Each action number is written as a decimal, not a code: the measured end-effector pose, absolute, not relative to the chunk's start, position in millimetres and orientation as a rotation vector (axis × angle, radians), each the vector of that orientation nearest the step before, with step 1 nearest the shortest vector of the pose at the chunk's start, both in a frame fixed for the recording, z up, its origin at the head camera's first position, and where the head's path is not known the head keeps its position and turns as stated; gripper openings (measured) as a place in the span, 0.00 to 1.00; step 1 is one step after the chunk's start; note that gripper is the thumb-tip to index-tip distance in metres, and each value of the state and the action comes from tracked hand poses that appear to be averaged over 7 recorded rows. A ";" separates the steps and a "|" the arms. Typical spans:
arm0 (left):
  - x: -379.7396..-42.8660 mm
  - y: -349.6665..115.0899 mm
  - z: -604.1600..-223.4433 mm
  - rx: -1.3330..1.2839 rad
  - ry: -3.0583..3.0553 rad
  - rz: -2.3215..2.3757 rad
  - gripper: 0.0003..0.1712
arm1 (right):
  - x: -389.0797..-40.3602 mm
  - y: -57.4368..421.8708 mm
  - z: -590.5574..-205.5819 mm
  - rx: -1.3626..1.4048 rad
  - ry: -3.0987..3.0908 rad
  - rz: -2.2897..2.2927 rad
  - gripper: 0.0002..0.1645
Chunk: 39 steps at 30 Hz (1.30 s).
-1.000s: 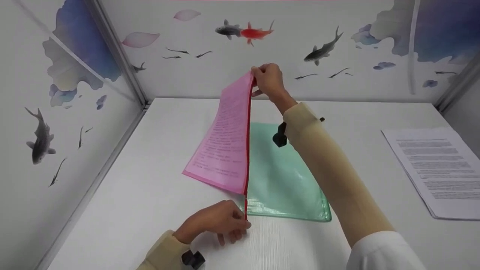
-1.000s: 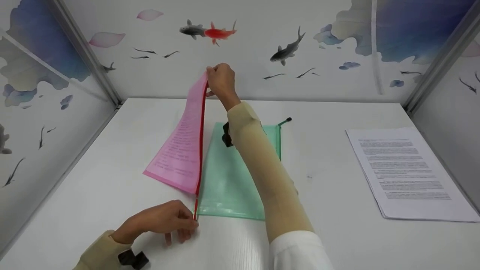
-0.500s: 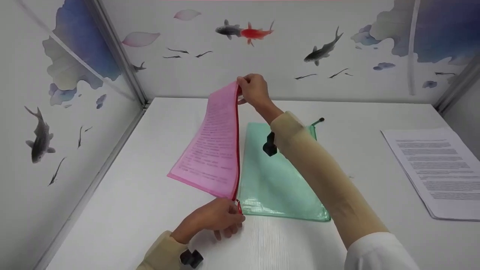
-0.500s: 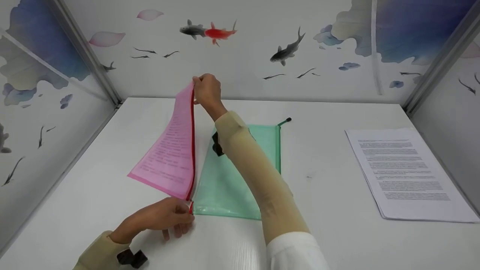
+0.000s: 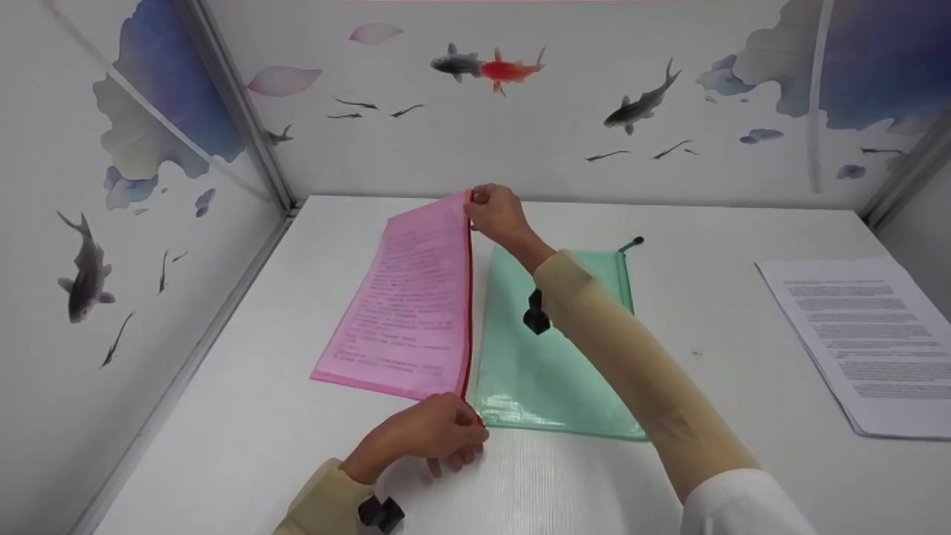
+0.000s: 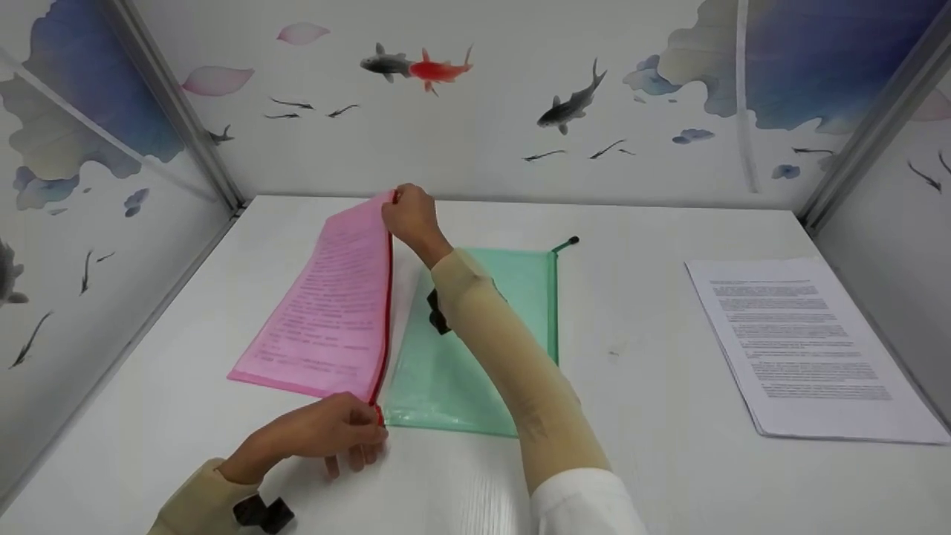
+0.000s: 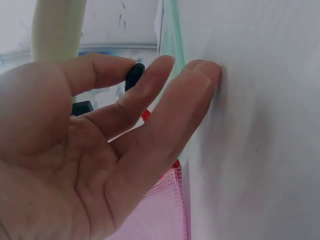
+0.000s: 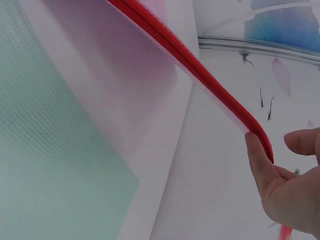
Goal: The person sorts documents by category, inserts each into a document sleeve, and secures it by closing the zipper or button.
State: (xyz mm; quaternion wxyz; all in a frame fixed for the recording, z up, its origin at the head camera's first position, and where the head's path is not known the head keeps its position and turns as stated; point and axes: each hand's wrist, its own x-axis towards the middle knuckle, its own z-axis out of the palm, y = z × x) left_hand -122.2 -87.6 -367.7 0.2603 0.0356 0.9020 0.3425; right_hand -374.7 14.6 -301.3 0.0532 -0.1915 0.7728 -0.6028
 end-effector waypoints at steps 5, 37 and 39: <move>-124.7 -86.0 -367.3 0.123 2.452 0.980 0.15 | -372.4 17.9 -322.0 -0.738 2.421 -1.650 0.30; -139.4 -72.0 -366.1 0.086 2.429 1.081 0.19 | -271.1 111.7 -328.2 -0.973 1.909 -1.907 0.18; -141.6 -70.6 -365.2 0.094 2.444 1.138 0.18 | -264.7 125.4 -327.6 -0.977 1.918 -1.932 0.17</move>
